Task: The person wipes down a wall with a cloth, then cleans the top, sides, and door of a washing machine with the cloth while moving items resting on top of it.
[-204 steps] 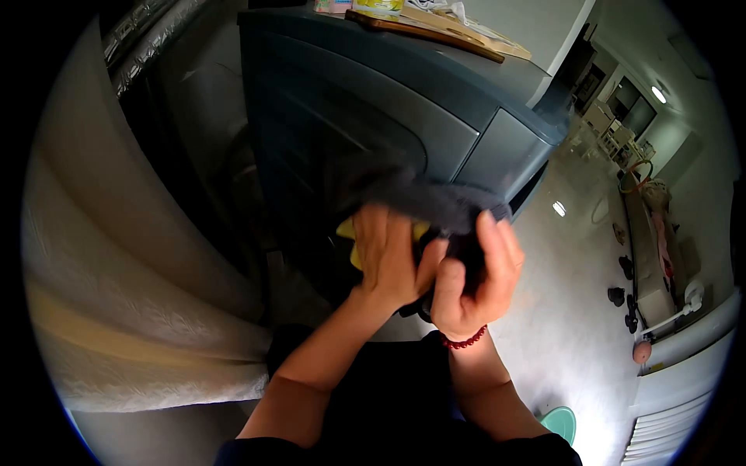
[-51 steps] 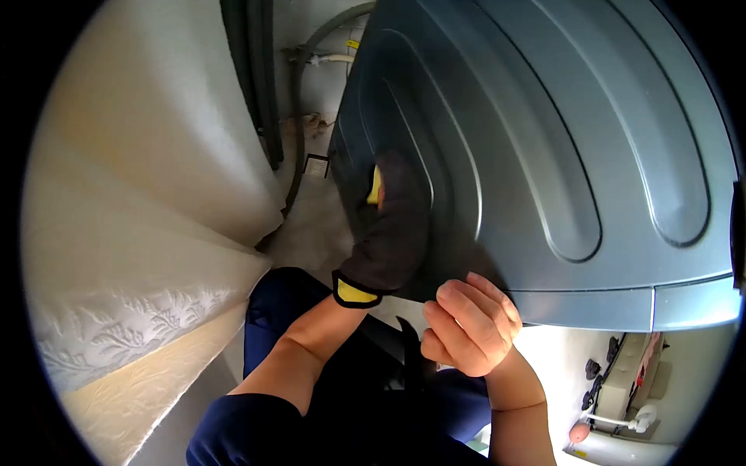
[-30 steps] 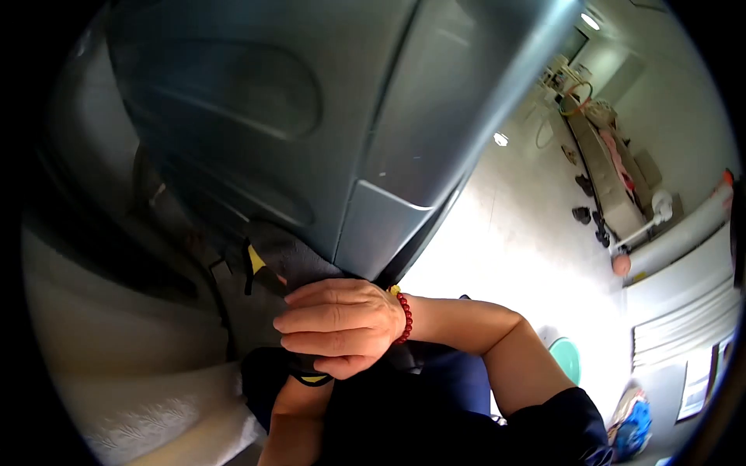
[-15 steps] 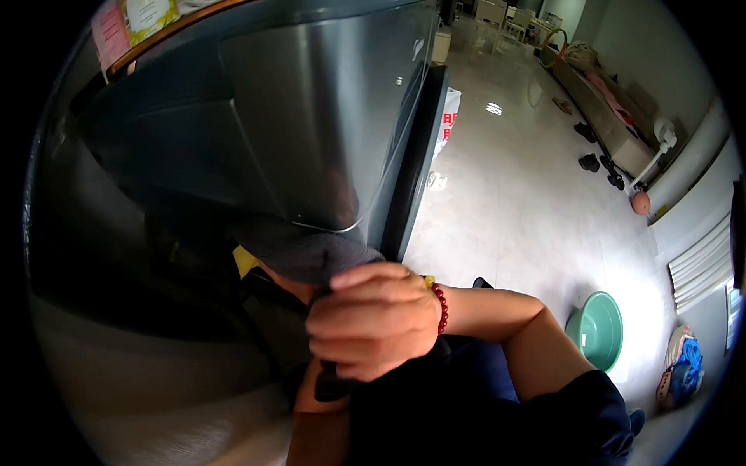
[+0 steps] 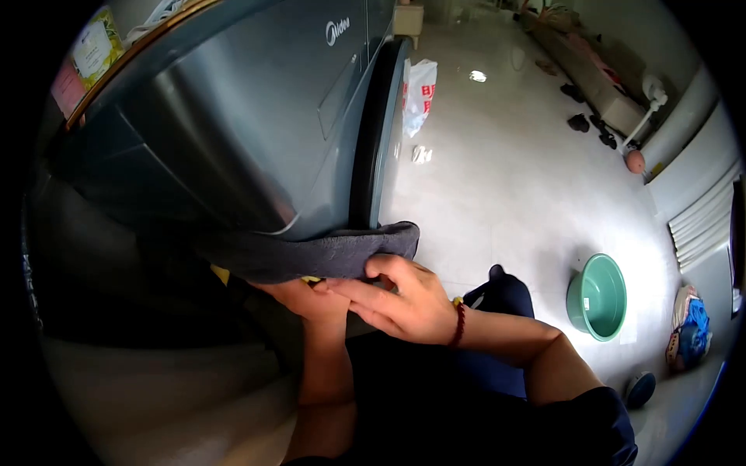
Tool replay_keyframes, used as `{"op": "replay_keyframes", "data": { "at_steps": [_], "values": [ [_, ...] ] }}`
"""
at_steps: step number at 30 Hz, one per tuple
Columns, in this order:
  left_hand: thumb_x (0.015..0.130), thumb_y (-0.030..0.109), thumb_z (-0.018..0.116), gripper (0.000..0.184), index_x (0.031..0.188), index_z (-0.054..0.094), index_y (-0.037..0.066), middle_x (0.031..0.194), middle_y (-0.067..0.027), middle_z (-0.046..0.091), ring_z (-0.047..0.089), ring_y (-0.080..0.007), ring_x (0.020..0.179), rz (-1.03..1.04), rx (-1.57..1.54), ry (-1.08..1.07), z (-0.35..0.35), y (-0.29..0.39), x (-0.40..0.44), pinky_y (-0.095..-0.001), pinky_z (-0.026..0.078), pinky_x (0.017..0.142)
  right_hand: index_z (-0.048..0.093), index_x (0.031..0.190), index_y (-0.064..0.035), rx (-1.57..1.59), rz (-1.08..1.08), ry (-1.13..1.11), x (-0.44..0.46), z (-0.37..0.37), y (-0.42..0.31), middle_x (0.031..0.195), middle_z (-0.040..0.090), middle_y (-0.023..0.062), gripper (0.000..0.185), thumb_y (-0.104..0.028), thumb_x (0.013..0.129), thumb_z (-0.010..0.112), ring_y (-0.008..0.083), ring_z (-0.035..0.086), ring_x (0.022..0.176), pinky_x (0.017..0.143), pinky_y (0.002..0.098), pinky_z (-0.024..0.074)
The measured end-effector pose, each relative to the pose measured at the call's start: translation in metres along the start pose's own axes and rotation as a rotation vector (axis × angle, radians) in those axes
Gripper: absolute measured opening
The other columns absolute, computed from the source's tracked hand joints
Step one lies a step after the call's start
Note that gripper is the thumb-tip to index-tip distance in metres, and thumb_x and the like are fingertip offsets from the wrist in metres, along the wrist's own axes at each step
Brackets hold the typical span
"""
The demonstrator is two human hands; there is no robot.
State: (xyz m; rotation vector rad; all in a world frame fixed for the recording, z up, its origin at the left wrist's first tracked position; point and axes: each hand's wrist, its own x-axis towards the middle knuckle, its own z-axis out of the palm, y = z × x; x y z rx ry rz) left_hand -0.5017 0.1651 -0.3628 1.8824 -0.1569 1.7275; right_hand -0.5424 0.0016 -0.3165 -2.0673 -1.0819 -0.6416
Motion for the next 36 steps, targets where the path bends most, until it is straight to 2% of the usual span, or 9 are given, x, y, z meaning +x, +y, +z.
{"op": "replay_keyframes", "data": {
  "at_steps": [4, 6, 7, 10, 18, 19, 28, 29, 36],
  "values": [
    [0.092, 0.044, 0.063, 0.088, 0.15, 0.022, -0.008, 0.149, -0.0239, 0.031, 0.035, -0.0327, 0.138, -0.108, -0.088, -0.078, -0.009, 0.019, -0.002, -0.0437, 0.027, 0.114, 0.064, 0.123, -0.0049, 0.289, -0.052, 0.08, 0.0, 0.008, 0.007, 0.113, 0.052, 0.0143, 0.045, -0.003, 0.079, 0.072, 0.0253, 0.063, 0.094, 0.079, 0.0329, 0.0554],
    [0.089, 0.04, 0.068, 0.092, 0.15, 0.019, -0.007, 0.15, -0.023, 0.03, 0.034, -0.0314, 0.138, -0.166, -0.106, -0.144, -0.012, 0.03, 0.001, -0.0427, 0.026, 0.114, 0.06, 0.124, 0.0017, 0.381, -0.054, 0.043, -0.007, 0.009, 0.016, 0.126, 0.051, 0.0203, 0.047, -0.007, 0.079, 0.071, 0.0337, 0.06, 0.109, 0.093, 0.0378, 0.0516],
    [0.09, 0.028, 0.069, 0.088, 0.15, 0.016, -0.008, 0.15, -0.0228, 0.029, 0.033, -0.0306, 0.139, -0.027, -0.044, -0.181, -0.016, 0.024, 0.002, -0.0421, 0.025, 0.115, 0.059, 0.125, 0.0017, 0.387, -0.071, 0.051, -0.005, 0.008, 0.019, 0.126, 0.051, 0.021, 0.048, -0.01, 0.08, 0.072, 0.0352, 0.059, 0.109, 0.094, 0.0392, 0.0501],
    [0.091, 0.019, 0.064, 0.079, 0.147, 0.018, -0.011, 0.149, -0.0282, 0.026, 0.033, -0.0385, 0.136, -0.226, -0.183, -0.227, -0.021, 0.039, 0.007, -0.0473, 0.023, 0.114, 0.053, 0.132, 0.0046, 0.373, -0.006, 0.135, 0.008, 0.002, 0.035, 0.139, 0.046, 0.0272, 0.062, -0.018, 0.078, 0.074, 0.0434, 0.051, 0.123, 0.106, 0.0459, 0.0403],
    [0.093, 0.014, 0.059, 0.086, 0.151, -0.001, -0.008, 0.153, -0.0265, 0.016, 0.025, -0.0352, 0.14, 0.061, 0.092, -0.343, -0.021, 0.032, 0.028, -0.0467, 0.02, 0.115, 0.045, 0.142, 0.0038, 0.006, -0.005, 0.229, 0.075, -0.006, 0.057, 0.15, 0.04, 0.0209, 0.073, -0.019, 0.076, 0.067, 0.0304, 0.04, 0.139, 0.117, 0.0401, 0.0238],
    [0.087, 0.011, 0.068, 0.1, 0.15, -0.008, -0.007, 0.144, -0.0269, 0.026, 0.034, -0.0361, 0.13, 0.022, 0.102, -0.313, -0.018, 0.033, 0.025, -0.0465, 0.025, 0.112, 0.045, 0.141, 0.0064, 0.026, 0.001, 0.249, 0.081, -0.006, 0.058, 0.149, 0.04, 0.0233, 0.073, -0.018, 0.075, 0.066, 0.0319, 0.04, 0.139, 0.117, 0.0412, 0.0238],
    [0.091, 0.018, 0.06, 0.076, 0.152, 0.022, -0.007, 0.159, -0.0301, 0.005, 0.011, -0.0443, 0.148, 0.282, 0.226, -0.261, -0.017, 0.057, 0.054, -0.0553, 0.017, 0.117, 0.022, 0.151, 0.0089, 0.044, 0.018, 0.374, 0.135, -0.023, 0.085, 0.155, 0.024, 0.0306, 0.083, -0.009, 0.079, 0.059, 0.0387, 0.032, 0.143, 0.118, 0.046, 0.0204],
    [0.09, 0.016, 0.061, 0.069, 0.148, 0.032, -0.007, 0.16, -0.0289, 0.007, 0.009, -0.0461, 0.148, 0.277, 0.34, -0.261, -0.016, 0.054, 0.055, -0.0578, 0.016, 0.116, 0.028, 0.148, 0.0101, -0.002, 0.022, 0.382, 0.137, -0.025, 0.085, 0.154, 0.027, 0.031, 0.08, -0.017, 0.083, 0.065, 0.0366, 0.032, 0.143, 0.117, 0.0457, 0.0243],
    [0.086, 0.011, 0.061, 0.037, 0.12, 0.066, -0.001, 0.154, -0.0315, 0.028, 0.035, -0.0492, 0.132, 0.383, 0.317, -0.268, -0.012, 0.064, 0.073, -0.0579, 0.027, 0.109, 0.023, 0.149, 0.0101, 0.026, -0.017, 0.421, 0.157, -0.034, 0.098, 0.153, 0.027, 0.032, 0.077, -0.015, 0.086, 0.061, 0.0384, 0.028, 0.145, 0.118, 0.0473, 0.022]
  ]
}}
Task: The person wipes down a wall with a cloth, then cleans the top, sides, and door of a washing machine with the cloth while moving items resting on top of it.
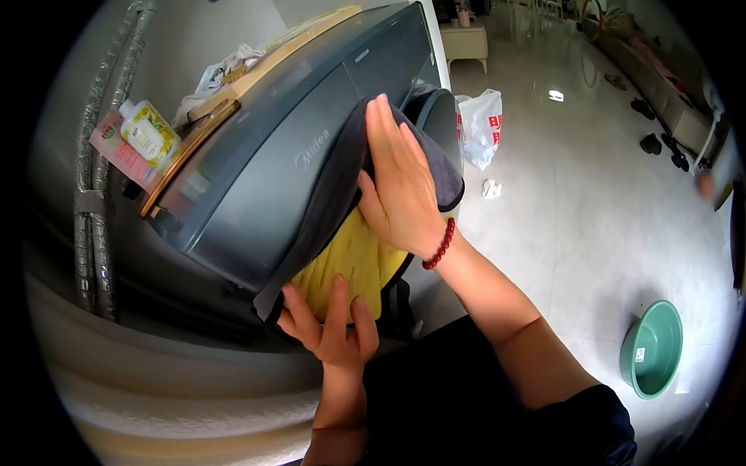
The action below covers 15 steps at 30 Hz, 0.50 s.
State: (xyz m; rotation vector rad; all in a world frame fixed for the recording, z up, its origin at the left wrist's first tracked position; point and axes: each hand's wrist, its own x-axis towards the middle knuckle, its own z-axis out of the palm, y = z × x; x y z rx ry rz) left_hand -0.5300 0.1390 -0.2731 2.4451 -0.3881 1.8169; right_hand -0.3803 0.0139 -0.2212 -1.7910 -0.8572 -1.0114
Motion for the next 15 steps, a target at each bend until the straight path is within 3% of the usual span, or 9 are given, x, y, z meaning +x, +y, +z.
{"op": "replay_keyframes", "data": {
  "at_steps": [2, 3, 7, 10, 15],
  "values": [
    [0.084, 0.01, 0.061, 0.035, 0.117, 0.067, 0.0, 0.149, -0.033, 0.036, 0.042, -0.0486, 0.125, -0.018, -0.056, -0.068, -0.013, 0.005, 0.014, -0.0565, 0.03, 0.106, 0.022, 0.149, 0.01, 0.0, -0.018, 0.037, 0.017, 0.004, 0.011, 0.153, 0.027, 0.0322, 0.076, -0.015, 0.088, 0.058, 0.0389, 0.027, 0.145, 0.118, 0.0474, 0.0215],
    [0.082, 0.01, 0.062, 0.035, 0.116, 0.069, 0.002, 0.144, -0.0287, 0.047, 0.047, -0.0436, 0.121, 0.012, -0.033, -0.047, -0.014, 0.007, 0.026, -0.051, 0.032, 0.104, 0.018, 0.151, 0.0091, -0.008, -0.009, 0.023, 0.028, 0.002, 0.015, 0.155, 0.024, 0.0315, 0.073, -0.015, 0.092, 0.054, 0.0379, 0.025, 0.146, 0.119, 0.0466, 0.0206],
    [0.082, 0.011, 0.062, 0.029, 0.109, 0.074, 0.011, 0.138, -0.0175, 0.057, 0.051, -0.0328, 0.117, 0.085, 0.225, 0.001, 0.006, 0.007, 0.038, -0.04, 0.033, 0.099, 0.013, 0.152, 0.0075, 0.038, -0.067, 0.042, 0.054, 0.002, 0.035, 0.158, 0.018, 0.0295, 0.074, -0.018, 0.095, 0.053, 0.0355, 0.021, 0.148, 0.12, 0.0453, 0.0186],
    [0.082, 0.011, 0.062, 0.028, 0.107, 0.074, 0.011, 0.137, -0.0185, 0.058, 0.051, -0.0328, 0.116, 0.092, 0.22, 0.011, 0.006, 0.007, 0.038, -0.0386, 0.034, 0.098, 0.014, 0.152, 0.0079, 0.074, -0.06, 0.014, 0.06, -0.001, 0.041, 0.158, 0.017, 0.0296, 0.073, -0.018, 0.095, 0.053, 0.0355, 0.021, 0.148, 0.12, 0.0454, 0.0187],
    [0.081, 0.005, 0.062, 0.027, 0.105, 0.075, 0.008, 0.136, -0.0219, 0.058, 0.051, -0.0343, 0.114, 0.061, 0.194, 0.034, 0.005, 0.008, 0.033, -0.0389, 0.036, 0.097, 0.022, 0.15, 0.0076, 0.16, -0.06, 0.066, 0.04, 0.001, 0.02, 0.154, 0.023, 0.0318, 0.073, -0.006, 0.087, 0.057, 0.043, 0.028, 0.142, 0.118, 0.0494, 0.0237]
  ]
}}
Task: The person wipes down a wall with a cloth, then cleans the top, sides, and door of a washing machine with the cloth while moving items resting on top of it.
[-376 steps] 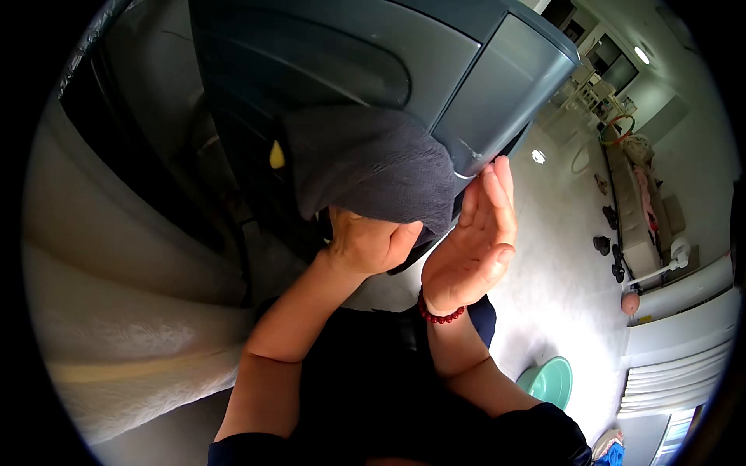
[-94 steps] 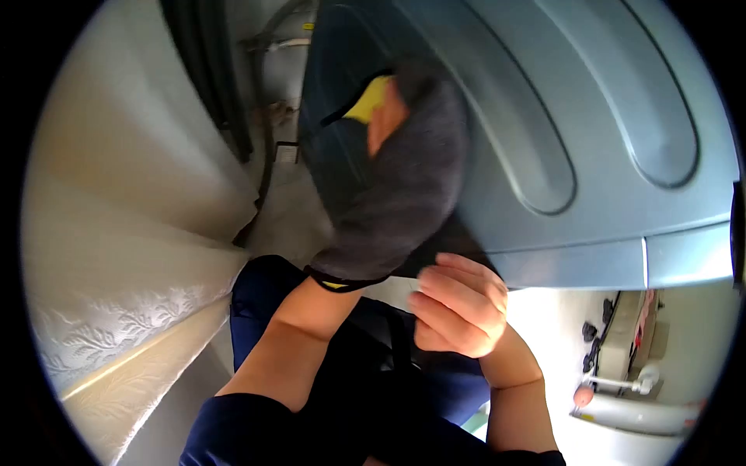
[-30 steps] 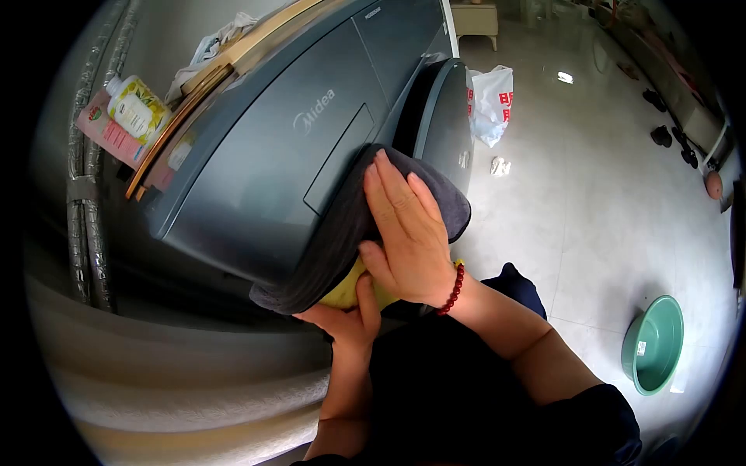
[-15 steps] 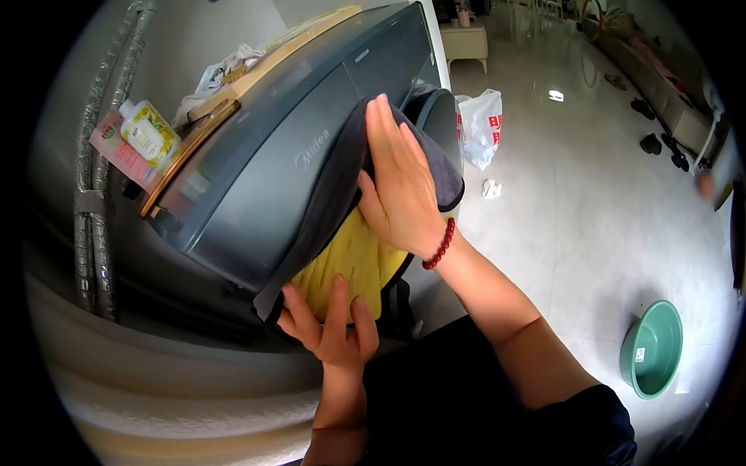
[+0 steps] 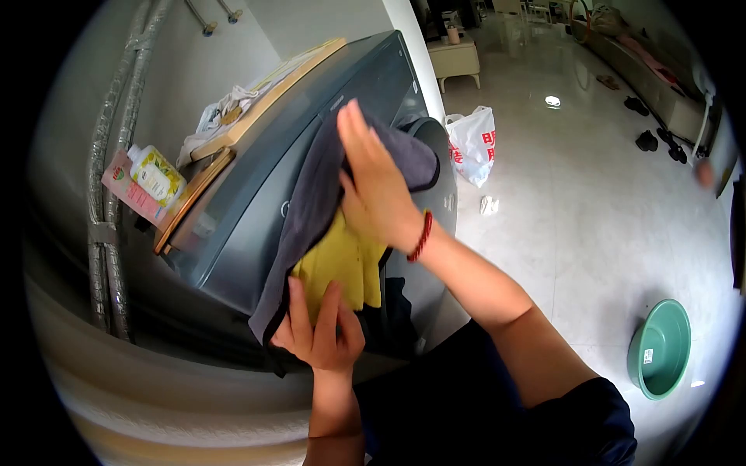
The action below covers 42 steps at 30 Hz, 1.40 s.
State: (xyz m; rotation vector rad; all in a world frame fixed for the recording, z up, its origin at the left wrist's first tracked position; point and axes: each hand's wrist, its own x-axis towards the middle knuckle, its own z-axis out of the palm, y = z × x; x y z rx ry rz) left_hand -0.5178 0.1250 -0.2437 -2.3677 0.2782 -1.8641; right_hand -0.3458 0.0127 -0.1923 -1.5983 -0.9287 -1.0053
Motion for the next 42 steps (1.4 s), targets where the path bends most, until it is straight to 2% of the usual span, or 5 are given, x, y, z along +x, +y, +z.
{"op": "replay_keyframes", "data": {
  "at_steps": [9, 17, 26, 32, 42],
  "values": [
    [0.08, 0.001, 0.062, 0.026, 0.102, 0.074, 0.005, 0.136, -0.0217, 0.057, 0.05, -0.0356, 0.115, 0.0, -0.021, 0.016, 0.002, -0.002, -0.003, -0.0423, 0.037, 0.099, 0.039, 0.147, -0.0012, -0.239, 0.019, -0.143, -0.047, -0.028, -0.002, 0.154, 0.037, 0.016, 0.076, -0.016, 0.08, 0.07, 0.0264, 0.041, 0.139, 0.117, 0.051, 0.0212],
    [0.075, 0.01, 0.065, 0.028, 0.102, 0.075, 0.012, 0.138, -0.0225, 0.055, 0.05, -0.0365, 0.114, -0.14, -0.11, -0.241, -0.014, 0.025, -0.003, -0.0426, 0.037, 0.097, 0.062, 0.106, -0.0031, -0.085, -0.018, 0.054, -0.053, -0.02, 0.029, 0.122, 0.059, 0.0111, 0.031, -0.01, 0.076, 0.066, 0.0293, 0.055, 0.121, 0.113, 0.0509, 0.0283],
    [0.087, 0.014, 0.064, 0.063, 0.142, 0.041, -0.006, 0.151, -0.0324, 0.03, 0.033, -0.0488, 0.138, -0.167, -0.564, -0.471, 0.047, 0.058, -0.005, -0.0512, 0.029, 0.112, 0.062, 0.094, -0.0065, -0.1, -0.144, 0.067, -0.024, -0.029, 0.098, 0.106, 0.064, 0.0089, 0.017, -0.007, 0.078, 0.057, 0.0304, 0.06, 0.106, 0.109, 0.049, 0.0358],
    [0.087, 0.018, 0.066, 0.064, 0.142, 0.042, -0.005, 0.152, -0.0294, 0.033, 0.039, -0.0487, 0.134, -0.174, -0.42, -0.492, 0.066, 0.068, 0.017, -0.0503, 0.034, 0.11, 0.062, 0.093, -0.0043, -0.055, -0.053, 0.079, -0.002, -0.033, 0.153, 0.094, 0.063, 0.0138, 0.019, -0.015, 0.089, 0.047, 0.0338, 0.059, 0.094, 0.088, 0.0429, 0.0449],
    [0.083, 0.005, 0.067, 0.032, 0.113, 0.067, -0.002, 0.139, -0.0238, 0.053, 0.048, -0.0423, 0.131, -0.135, -0.429, -0.384, 0.083, 0.071, 0.042, -0.046, 0.039, 0.108, 0.057, 0.096, -0.0008, 0.134, 0.313, -0.15, 0.004, -0.046, 0.235, 0.098, 0.057, 0.0169, 0.036, -0.033, 0.096, 0.04, 0.036, 0.055, 0.1, 0.09, 0.0404, 0.0419]
  ]
}}
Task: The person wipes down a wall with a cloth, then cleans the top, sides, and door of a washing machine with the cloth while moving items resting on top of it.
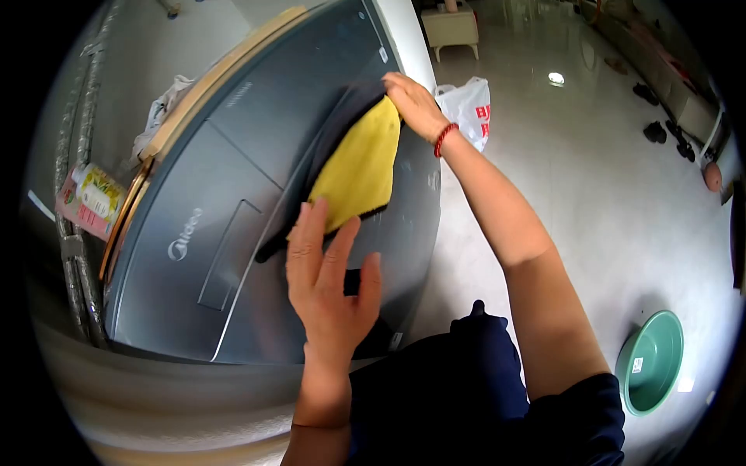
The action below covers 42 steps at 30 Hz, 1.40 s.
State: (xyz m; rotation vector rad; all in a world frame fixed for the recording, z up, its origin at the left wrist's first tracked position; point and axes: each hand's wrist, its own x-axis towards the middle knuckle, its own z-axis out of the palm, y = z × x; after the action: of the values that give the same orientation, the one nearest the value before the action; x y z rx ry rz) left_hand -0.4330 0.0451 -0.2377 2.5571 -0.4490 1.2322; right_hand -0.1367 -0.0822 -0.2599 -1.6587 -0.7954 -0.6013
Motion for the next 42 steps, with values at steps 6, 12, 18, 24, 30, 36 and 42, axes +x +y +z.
{"op": "replay_keyframes", "data": {
  "at_steps": [6, 12, 18, 24, 30, 36, 42],
  "values": [
    [0.078, 0.003, 0.067, 0.037, 0.115, 0.067, -0.002, 0.141, -0.0233, 0.051, 0.046, -0.0424, 0.132, -0.005, 0.037, -0.009, 0.008, -0.009, -0.007, -0.0474, 0.038, 0.108, 0.06, 0.114, -0.003, 0.024, 0.179, -0.23, 0.001, -0.017, 0.004, 0.11, 0.054, 0.0136, 0.078, -0.074, 0.084, 0.049, 0.0285, 0.051, 0.109, 0.097, 0.0373, 0.038],
    [0.082, -0.005, 0.057, 0.035, 0.115, 0.066, -0.005, 0.141, -0.0236, 0.052, 0.047, -0.0353, 0.134, -0.108, -0.012, -0.008, 0.011, 0.0, -0.007, -0.043, 0.034, 0.112, 0.061, 0.122, -0.0014, 0.252, 0.292, -0.07, 0.002, -0.009, 0.059, 0.122, 0.06, 0.0127, 0.062, -0.055, 0.091, 0.051, 0.0231, 0.055, 0.114, 0.1, 0.0324, 0.0399],
    [0.084, -0.002, 0.056, 0.032, 0.114, 0.067, -0.005, 0.142, -0.0241, 0.051, 0.046, -0.0362, 0.135, -0.089, 0.018, -0.017, 0.015, -0.003, -0.007, -0.0455, 0.032, 0.113, 0.057, 0.132, 0.0003, 0.553, 0.604, 0.075, -0.042, -0.003, 0.137, 0.124, 0.064, 0.0101, 0.063, -0.05, 0.097, 0.045, 0.018, 0.058, 0.113, 0.099, 0.0308, 0.0433],
    [0.09, 0.008, 0.059, 0.028, 0.113, 0.067, -0.006, 0.142, -0.0255, 0.05, 0.045, -0.0366, 0.135, -0.081, 0.045, -0.014, 0.018, -0.004, -0.014, -0.0458, 0.032, 0.113, 0.023, 0.155, -0.0053, 0.399, 0.225, -0.019, -0.158, 0.049, 0.287, 0.159, 0.026, 0.0127, 0.072, -0.03, 0.096, 0.056, 0.028, 0.026, 0.146, 0.121, 0.0361, 0.0175],
    [0.09, 0.006, 0.059, 0.027, 0.113, 0.067, -0.005, 0.142, -0.0246, 0.05, 0.046, -0.0359, 0.134, -0.057, 0.084, -0.033, 0.019, -0.003, -0.01, -0.0448, 0.034, 0.112, 0.032, 0.149, 0.0017, -0.59, 0.329, -0.419, -0.239, 0.061, 0.152, 0.146, 0.045, 0.0235, 0.08, -0.043, 0.088, 0.058, 0.0405, 0.033, 0.14, 0.12, 0.044, 0.0152],
    [0.086, 0.004, 0.06, 0.027, 0.11, 0.069, -0.006, 0.139, -0.0229, 0.054, 0.048, -0.0353, 0.133, -0.083, 0.048, -0.018, 0.014, 0.0, -0.009, -0.0433, 0.036, 0.111, 0.035, 0.147, 0.0007, -0.745, 0.427, -0.472, -0.226, 0.081, 0.033, 0.142, 0.048, 0.022, 0.082, -0.055, 0.09, 0.052, 0.0397, 0.04, 0.134, 0.119, 0.0449, 0.0194],
    [0.087, 0.006, 0.058, 0.032, 0.115, 0.065, -0.007, 0.139, -0.024, 0.054, 0.051, -0.0365, 0.131, -0.018, 0.0, 0.0, 0.011, -0.005, -0.01, -0.0421, 0.038, 0.109, 0.035, 0.151, -0.0069, -0.126, -0.224, 0.287, -0.14, 0.084, -0.085, 0.157, 0.033, 0.0139, 0.064, -0.007, 0.088, 0.049, 0.0222, 0.033, 0.145, 0.117, 0.0502, 0.0228]
  ]
}}
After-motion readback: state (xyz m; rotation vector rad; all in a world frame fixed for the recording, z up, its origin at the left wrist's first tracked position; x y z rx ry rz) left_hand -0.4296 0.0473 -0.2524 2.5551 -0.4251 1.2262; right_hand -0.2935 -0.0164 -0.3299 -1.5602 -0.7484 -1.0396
